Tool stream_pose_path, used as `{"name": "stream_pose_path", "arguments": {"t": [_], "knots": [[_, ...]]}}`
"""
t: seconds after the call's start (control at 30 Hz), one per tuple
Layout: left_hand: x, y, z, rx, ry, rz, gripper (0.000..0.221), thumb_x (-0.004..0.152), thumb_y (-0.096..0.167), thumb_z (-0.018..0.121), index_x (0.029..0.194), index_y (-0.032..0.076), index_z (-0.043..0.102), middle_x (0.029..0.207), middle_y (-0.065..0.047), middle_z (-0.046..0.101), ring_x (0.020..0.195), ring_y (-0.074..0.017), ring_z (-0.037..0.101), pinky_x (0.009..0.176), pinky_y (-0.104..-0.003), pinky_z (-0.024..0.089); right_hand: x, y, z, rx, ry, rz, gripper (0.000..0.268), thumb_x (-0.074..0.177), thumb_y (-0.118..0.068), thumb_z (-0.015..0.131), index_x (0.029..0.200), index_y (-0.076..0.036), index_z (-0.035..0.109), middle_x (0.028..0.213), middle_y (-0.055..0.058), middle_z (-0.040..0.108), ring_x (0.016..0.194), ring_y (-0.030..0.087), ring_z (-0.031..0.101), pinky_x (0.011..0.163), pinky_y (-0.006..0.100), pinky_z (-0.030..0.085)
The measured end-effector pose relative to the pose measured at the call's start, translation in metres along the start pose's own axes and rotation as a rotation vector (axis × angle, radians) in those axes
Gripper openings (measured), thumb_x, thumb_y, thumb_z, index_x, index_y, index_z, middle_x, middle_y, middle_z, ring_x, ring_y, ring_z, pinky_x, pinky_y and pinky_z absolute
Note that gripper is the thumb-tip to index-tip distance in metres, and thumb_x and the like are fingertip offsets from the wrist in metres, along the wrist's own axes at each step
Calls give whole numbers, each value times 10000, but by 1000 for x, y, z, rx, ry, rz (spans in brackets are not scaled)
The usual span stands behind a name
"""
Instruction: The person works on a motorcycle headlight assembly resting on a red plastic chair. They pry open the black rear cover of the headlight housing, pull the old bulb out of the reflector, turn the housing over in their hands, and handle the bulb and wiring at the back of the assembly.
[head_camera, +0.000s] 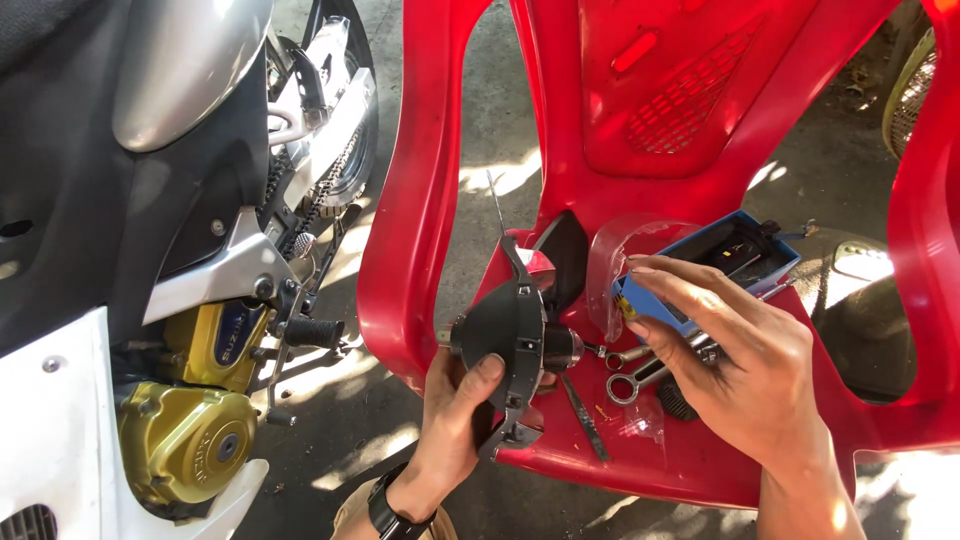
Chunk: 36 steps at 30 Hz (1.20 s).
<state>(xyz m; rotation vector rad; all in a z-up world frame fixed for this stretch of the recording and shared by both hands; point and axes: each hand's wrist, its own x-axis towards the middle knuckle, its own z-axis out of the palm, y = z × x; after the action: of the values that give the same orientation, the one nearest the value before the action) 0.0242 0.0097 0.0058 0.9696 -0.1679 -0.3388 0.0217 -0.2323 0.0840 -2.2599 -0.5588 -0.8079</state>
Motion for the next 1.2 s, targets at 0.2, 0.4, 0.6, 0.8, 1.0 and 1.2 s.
{"name": "stream_pose_path", "arguments": {"t": [0.2,0.4,0.6,0.8,1.0,1.2], "knots": [[-2,-15,-5,72,154,60,893,844,365,793,1519,-12,347,1323,-192,646,1164,-270,691,983,-403,593,-4,4,2,55,82,56,162,952,14,735,1104,-38,750,1128,97,764,990,183,775,796,261,626],[-2,-16,-6,49,167,41,940,803,318,827,1531,-7,330,1366,-183,595,1225,-276,641,1026,-431,559,-1,3,3,22,119,49,138,932,18,763,1065,-20,754,1098,100,763,985,186,766,809,269,621],[-2,-16,-5,31,161,30,949,794,319,833,1530,-8,331,1364,-193,595,1220,-281,642,1026,-435,558,-1,4,4,57,105,45,149,883,13,786,1022,-21,746,1091,99,765,975,181,768,806,265,628],[-4,-19,-6,25,173,22,940,790,312,834,1524,-6,341,1375,-181,591,1225,-277,636,1030,-431,550,0,4,3,67,106,51,160,879,0,800,1025,-10,734,1075,105,763,965,186,769,796,272,627],[-5,-21,-7,17,142,67,887,821,258,828,1524,-23,365,1375,-175,592,1247,-270,622,1061,-415,529,-1,6,5,58,103,44,140,892,1,792,1018,-1,731,1069,107,761,964,193,770,793,273,625],[-5,-11,1,6,93,74,843,831,195,827,1513,-4,374,1382,-172,602,1257,-261,624,1061,-413,527,0,4,7,59,84,52,144,888,8,785,1020,8,727,1061,113,759,954,195,768,793,276,619]]}}
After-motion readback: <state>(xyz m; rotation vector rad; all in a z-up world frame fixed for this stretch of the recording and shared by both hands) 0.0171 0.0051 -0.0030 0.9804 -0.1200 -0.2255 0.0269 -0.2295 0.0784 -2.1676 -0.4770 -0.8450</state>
